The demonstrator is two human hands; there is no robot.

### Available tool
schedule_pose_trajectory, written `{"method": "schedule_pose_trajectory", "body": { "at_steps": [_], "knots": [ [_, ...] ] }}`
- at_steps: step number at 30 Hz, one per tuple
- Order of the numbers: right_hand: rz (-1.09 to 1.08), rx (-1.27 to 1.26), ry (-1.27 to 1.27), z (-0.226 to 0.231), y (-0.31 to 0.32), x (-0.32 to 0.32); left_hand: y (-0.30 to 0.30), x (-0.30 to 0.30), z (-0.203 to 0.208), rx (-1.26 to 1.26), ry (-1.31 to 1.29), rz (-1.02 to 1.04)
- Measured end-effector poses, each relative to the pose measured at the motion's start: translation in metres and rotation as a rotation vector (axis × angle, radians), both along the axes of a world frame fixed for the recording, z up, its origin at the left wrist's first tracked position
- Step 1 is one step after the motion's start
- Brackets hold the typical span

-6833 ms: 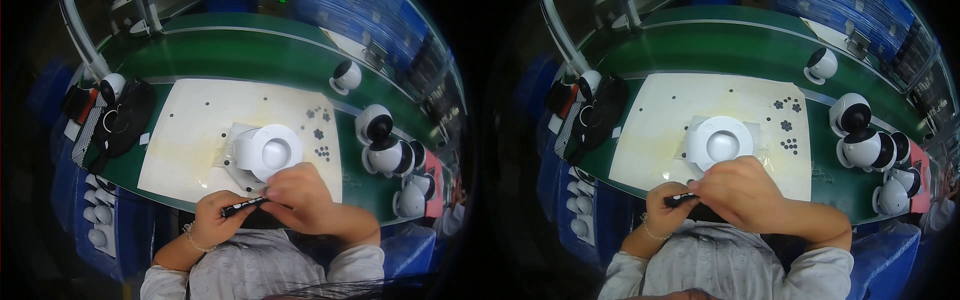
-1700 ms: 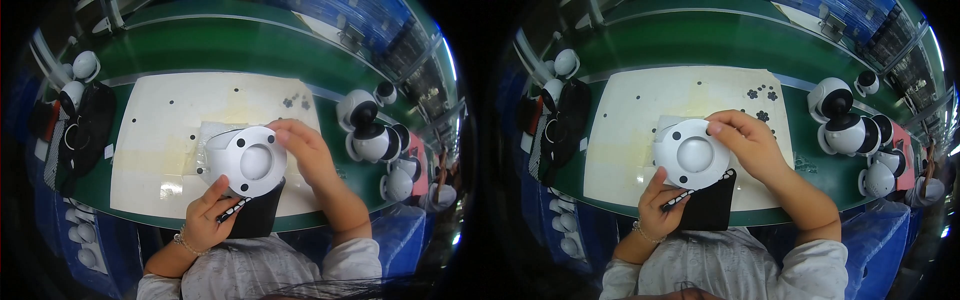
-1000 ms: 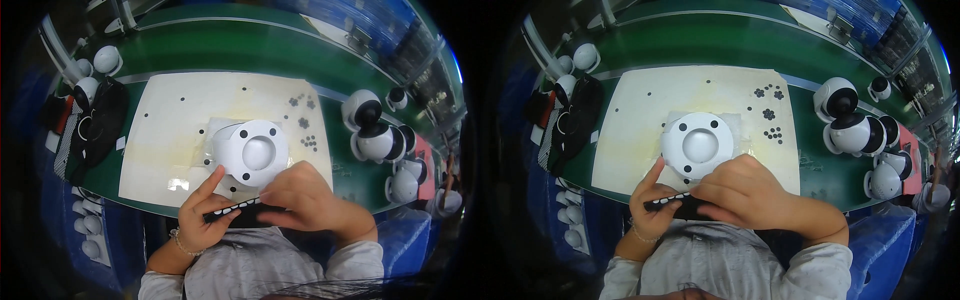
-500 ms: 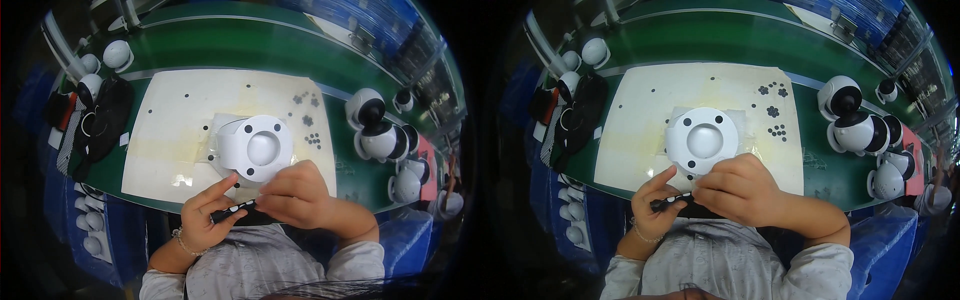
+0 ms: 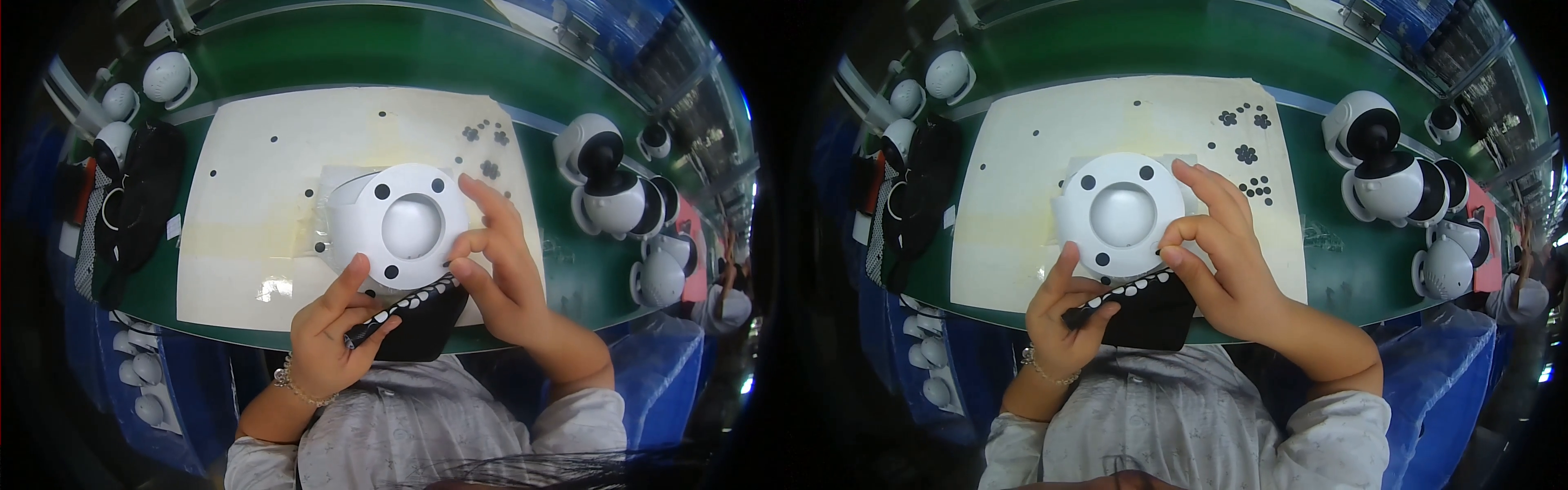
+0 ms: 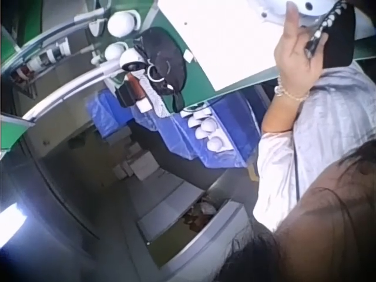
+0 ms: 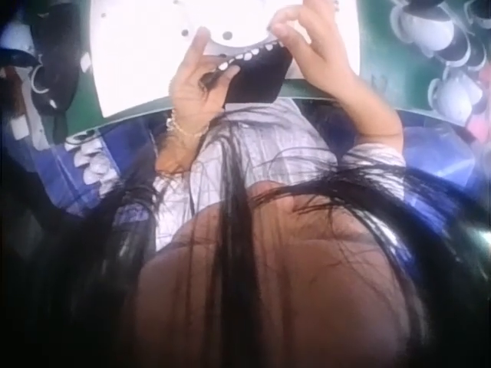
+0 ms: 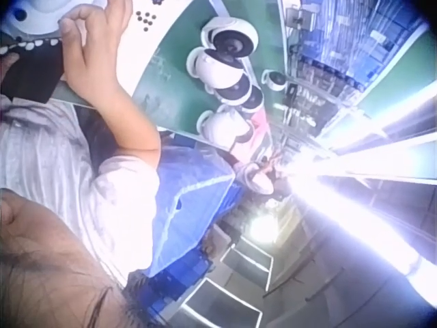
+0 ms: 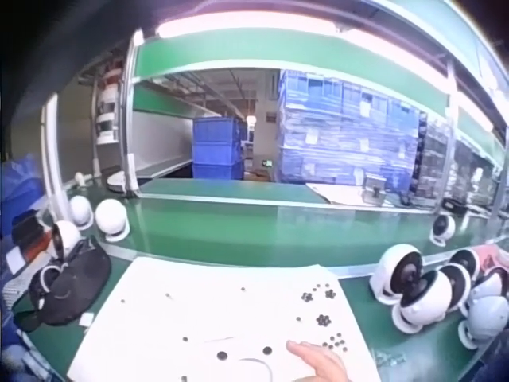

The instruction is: The person applies small black adhesive pads by hand to the underside of white circular electronic housings.

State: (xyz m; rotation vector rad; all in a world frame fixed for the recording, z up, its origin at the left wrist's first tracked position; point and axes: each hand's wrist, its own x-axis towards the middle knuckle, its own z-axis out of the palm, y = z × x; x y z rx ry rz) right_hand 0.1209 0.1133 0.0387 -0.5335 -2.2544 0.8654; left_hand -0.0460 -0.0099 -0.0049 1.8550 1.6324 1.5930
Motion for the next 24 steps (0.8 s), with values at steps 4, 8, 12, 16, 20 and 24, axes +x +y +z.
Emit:
{"method": "schedule_pose_trajectory", "body": {
  "at_steps": [4,8,12,16,20,24],
  "knots": [
    [0.013,-0.019,0.004,-0.001,0.001,-0.001,0.001,-0.001,-0.001,0.029,0.002,0.001],
    [-0.001,-0.015,-0.007,-0.001,0.000,-0.002,0.001,-0.001,-0.001,0.019,0.002,0.008],
    [-0.022,0.041,-0.024,0.000,0.000,-0.001,0.000,0.000,-0.002,-0.007,-0.015,0.008],
    [-0.092,0.204,-0.072,-0.003,-0.004,0.003,0.000,0.001,0.001,-0.004,0.005,0.020],
    [-0.224,0.692,-0.272,-0.004,-0.018,0.015,0.001,0.001,0.002,0.018,-0.005,0.011],
    [-0.148,0.377,-0.284,0.011,-0.014,0.019,0.001,-0.001,0.002,0.028,0.026,0.009]
  ]
}}
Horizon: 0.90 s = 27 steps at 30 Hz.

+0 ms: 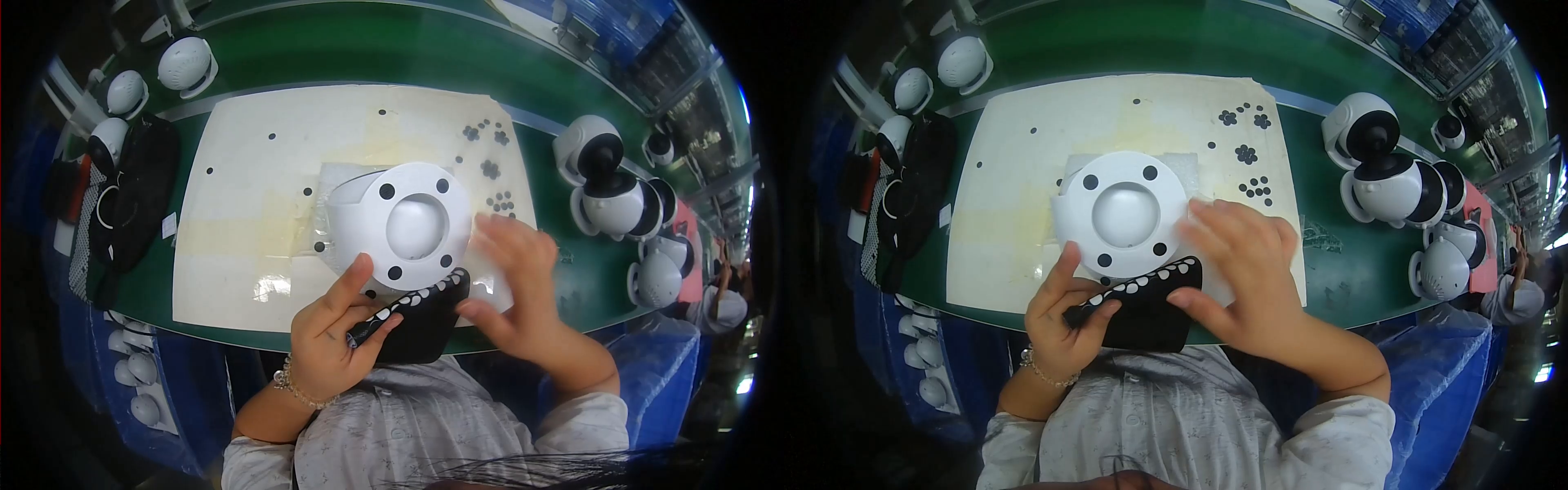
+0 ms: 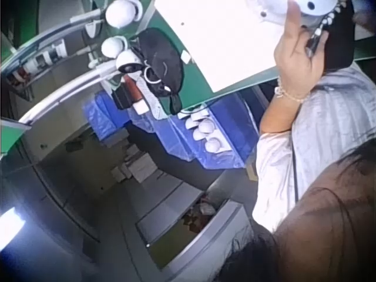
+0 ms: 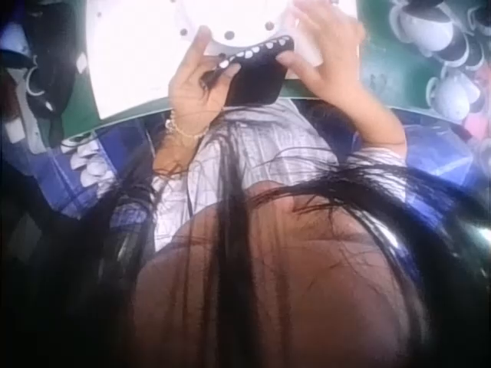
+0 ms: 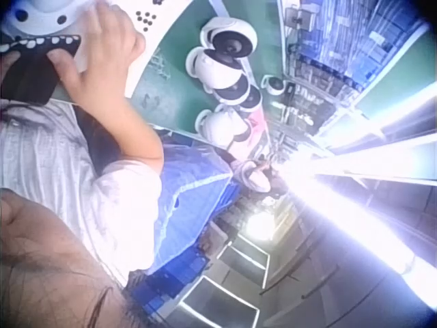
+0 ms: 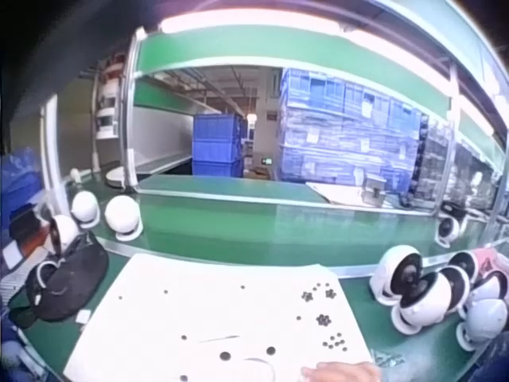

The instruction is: The person applies small black adhesive pads by hand to the underside of white circular electronic housings.

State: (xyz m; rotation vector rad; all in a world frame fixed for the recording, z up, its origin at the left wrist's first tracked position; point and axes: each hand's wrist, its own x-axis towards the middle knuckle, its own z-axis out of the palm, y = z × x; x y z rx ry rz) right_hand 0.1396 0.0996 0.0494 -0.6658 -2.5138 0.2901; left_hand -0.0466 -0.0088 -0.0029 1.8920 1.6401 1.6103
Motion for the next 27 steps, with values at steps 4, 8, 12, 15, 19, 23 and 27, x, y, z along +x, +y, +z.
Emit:
{"method": "schedule_pose_trajectory", "body": {
  "at_steps": [4,8,12,15,19,23,27],
  "knots": [
    [0.081,-1.102,0.524,-0.016,0.020,-0.003,-0.001,0.002,-0.002,-0.001,-0.035,-0.013],
    [0.122,-1.586,0.404,-0.006,0.021,-0.024,-0.001,-0.001,-0.003,-0.013,-0.056,-0.020],
    [0.134,-1.590,0.423,-0.004,0.019,-0.028,-0.003,-0.006,-0.005,-0.087,-0.018,-0.057],
    [0.132,-1.582,0.458,-0.004,0.017,-0.030,-0.002,-0.007,-0.006,-0.088,-0.055,-0.081],
    [0.154,-1.580,0.472,-0.002,0.021,-0.032,-0.007,-0.013,-0.003,-0.148,-0.100,-0.145],
    [0.174,-1.287,0.707,0.013,0.069,-0.037,-0.021,-0.028,-0.003,-0.145,-0.278,-0.106],
    [-0.261,-0.364,0.377,-0.017,0.180,-0.093,-0.032,-0.054,-0.004,-0.180,-0.385,0.023]
  ]
}}
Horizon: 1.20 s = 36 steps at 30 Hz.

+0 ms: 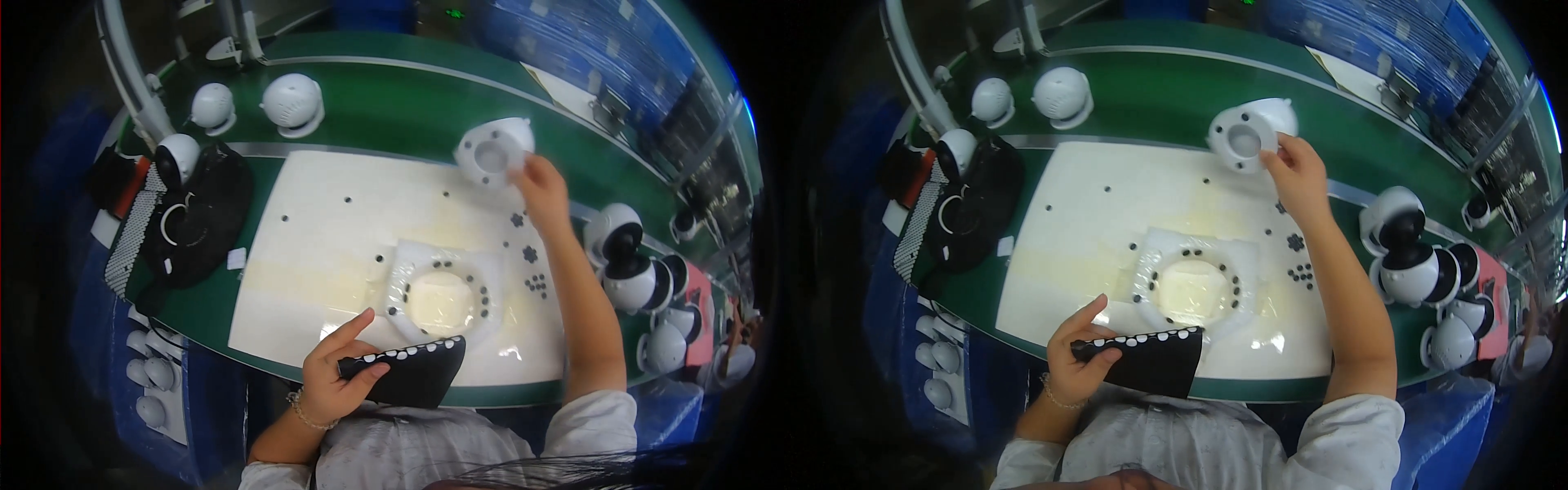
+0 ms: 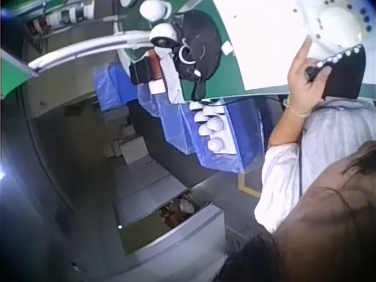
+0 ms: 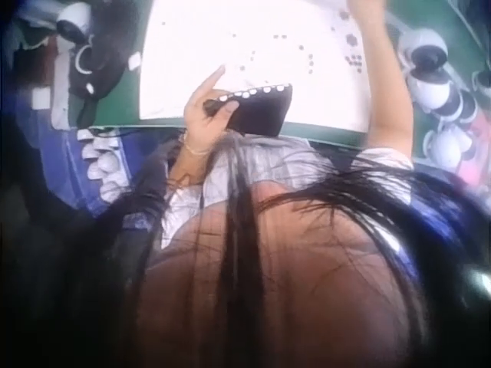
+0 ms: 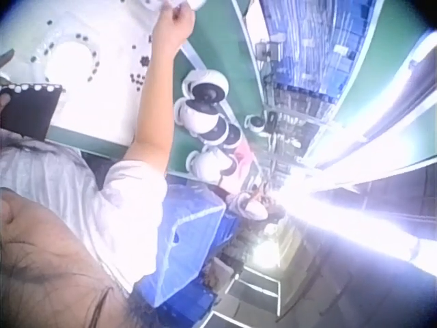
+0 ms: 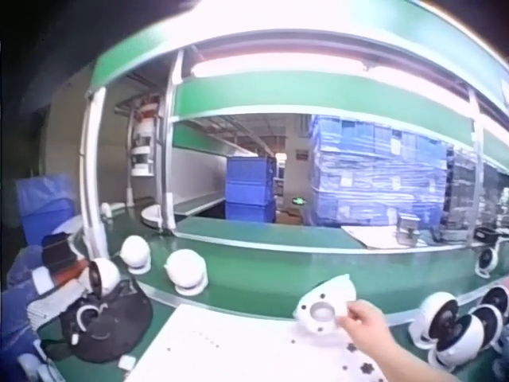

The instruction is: The person applies small black adhesive pads by hand to the underside of white circular electronic housings.

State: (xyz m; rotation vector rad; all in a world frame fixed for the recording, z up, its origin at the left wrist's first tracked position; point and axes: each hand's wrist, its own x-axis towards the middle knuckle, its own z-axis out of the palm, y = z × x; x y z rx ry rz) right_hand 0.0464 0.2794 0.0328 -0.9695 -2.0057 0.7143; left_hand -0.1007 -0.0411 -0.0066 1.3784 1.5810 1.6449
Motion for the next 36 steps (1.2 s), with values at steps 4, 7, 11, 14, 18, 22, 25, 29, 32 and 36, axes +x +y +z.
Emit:
{"method": "schedule_pose_trajectory", "body": {
  "at_steps": [4,7,11,14,18,22,25,29,32,36],
  "knots": [
    [-0.292,0.860,-0.624,-0.055,0.081,-0.027,-0.011,-0.018,0.001,0.002,-0.031,0.126],
    [-0.283,0.719,-1.035,-0.055,0.096,-0.062,-0.020,-0.037,-0.005,0.046,-0.119,0.193],
    [-0.028,0.371,-1.460,-0.018,0.050,-0.150,-0.021,-0.056,-0.003,-0.171,-0.251,0.132],
    [0.480,0.342,-0.887,-0.034,0.021,-0.228,-0.023,-0.058,-0.007,-0.240,-0.248,0.102],
    [0.512,0.376,-0.607,-0.057,-0.004,-0.310,-0.023,-0.065,-0.006,-0.222,-0.335,-0.061],
    [0.306,0.399,-0.512,-0.047,-0.020,-0.330,-0.028,-0.066,-0.011,-0.230,-0.338,-0.186],
    [0.191,0.534,-0.435,-0.036,-0.003,-0.308,-0.027,-0.064,-0.005,-0.216,-0.148,-0.136],
    [0.197,0.668,-0.265,0.014,-0.017,-0.238,-0.030,-0.063,-0.009,-0.233,-0.195,-0.117],
    [0.315,0.013,0.113,0.047,-0.053,-0.151,-0.037,-0.058,-0.013,-0.102,-0.175,-0.112],
    [0.438,-0.699,0.480,0.056,-0.091,-0.030,-0.029,-0.030,-0.001,0.040,-0.145,-0.139]
  ]
}}
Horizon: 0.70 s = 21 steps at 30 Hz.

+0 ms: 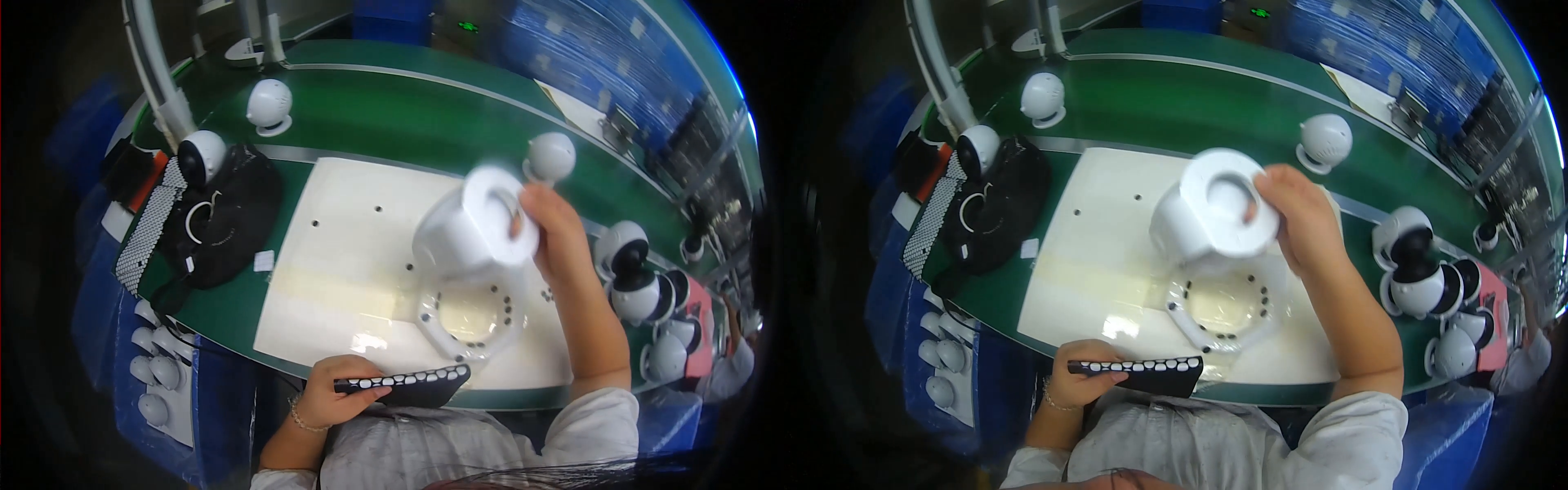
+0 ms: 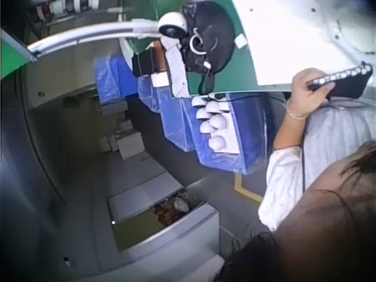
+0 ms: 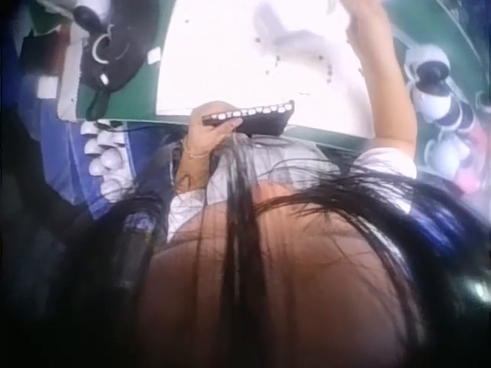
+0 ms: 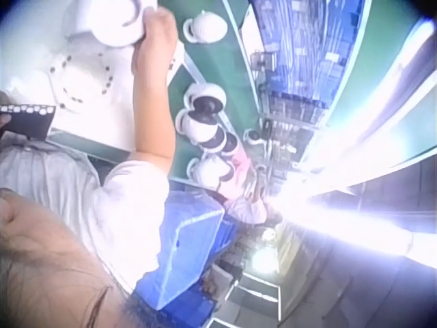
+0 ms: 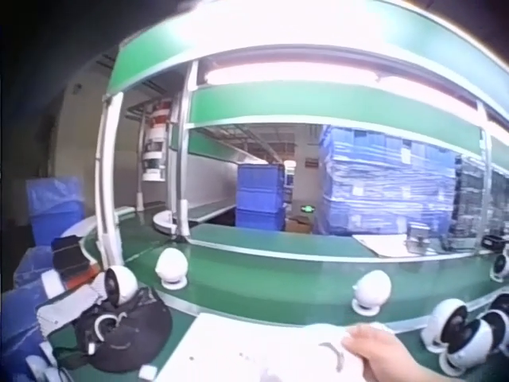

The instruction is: The person applies small black adhesive pads by hand to the underside of white circular electronic housings.

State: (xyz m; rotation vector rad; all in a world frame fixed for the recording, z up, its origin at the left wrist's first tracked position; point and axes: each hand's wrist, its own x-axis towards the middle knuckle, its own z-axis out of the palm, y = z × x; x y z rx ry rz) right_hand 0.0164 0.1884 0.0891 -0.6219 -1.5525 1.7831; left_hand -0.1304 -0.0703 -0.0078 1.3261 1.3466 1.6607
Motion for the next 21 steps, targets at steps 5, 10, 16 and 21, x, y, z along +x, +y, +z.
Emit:
{"method": "schedule_pose_trajectory", "body": {
  "at_steps": [5,10,16,21],
  "knots": [
    [0.035,-0.174,-0.049,-0.024,-0.038,0.072,0.019,0.029,0.012,-0.005,0.051,-0.038],
    [0.079,-0.176,-0.108,-0.042,-0.046,0.079,0.028,0.051,0.020,-0.055,0.035,-0.030],
    [-0.023,0.292,-0.230,-0.048,-0.047,0.094,0.025,0.066,0.021,-0.065,-0.026,0.074],
    [0.220,0.854,0.113,-0.035,-0.068,0.100,0.026,0.069,0.022,-0.019,-0.053,0.142]
  ]
}}
